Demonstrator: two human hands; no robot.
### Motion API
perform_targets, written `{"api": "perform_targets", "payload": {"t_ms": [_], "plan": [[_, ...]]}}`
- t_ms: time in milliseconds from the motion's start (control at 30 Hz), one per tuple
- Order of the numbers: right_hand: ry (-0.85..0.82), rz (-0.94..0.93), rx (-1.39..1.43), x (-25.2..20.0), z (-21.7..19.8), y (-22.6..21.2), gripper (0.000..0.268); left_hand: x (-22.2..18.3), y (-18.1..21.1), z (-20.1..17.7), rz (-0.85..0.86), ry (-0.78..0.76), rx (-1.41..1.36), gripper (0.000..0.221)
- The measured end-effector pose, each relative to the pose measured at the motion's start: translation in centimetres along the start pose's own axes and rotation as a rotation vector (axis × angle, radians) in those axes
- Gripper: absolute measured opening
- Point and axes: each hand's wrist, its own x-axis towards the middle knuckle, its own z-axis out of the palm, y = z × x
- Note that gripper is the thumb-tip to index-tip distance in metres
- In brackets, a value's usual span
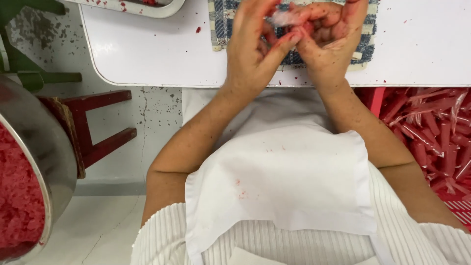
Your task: Manually twisting and tying small red sausages in plastic casings at a high speed on a production line.
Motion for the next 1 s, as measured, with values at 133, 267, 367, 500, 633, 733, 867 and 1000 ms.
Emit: {"api": "perform_targets", "payload": {"t_ms": [133,267,367,500,633,733,867,1000], "plan": [[-0.101,-0.068,-0.145,1.3,2.4,-3.4,0.027,3.0,1.2,-1.4,0.308,-0.018,0.112,0.013],[0.042,-0.079,-0.208,1.4,1.4,-1.4,0.043,2.3,-1.4,-1.6,0.220,-0.181,0.034,0.024],[-0.033,-0.025,0.023,1.8,2.1,-2.5,0.043,2.5,-2.4,-1.6,0.122,-0.190,0.159,0.088],[-0.129,0.002,-0.046,1.4,1.7,-1.9,0.037,2.5,-1.6,0.5,0.287,-0.055,-0.119,0.013],[-0.199,-0.216,-0.441,1.7,0.7,-0.6,0.056,3.8,-0.5,-0.5,0.426,-0.147,-0.138,0.014],[-0.398,-0.327,-0.383,1.2,0.8,-1.7,0.081,2.2,1.2,-1.1,0.463,-0.400,-0.016,0.032],[-0.685,-0.280,-0.555,-2.0,-4.1,-6.3,0.062,4.6,-0.7,0.6,0.693,-0.411,0.132,0.025],[-0.442,0.183,-0.314,-4.3,-9.5,-14.6,0.027,5.3,-1.6,7.8,1.039,-0.275,0.337,0.015]]}}
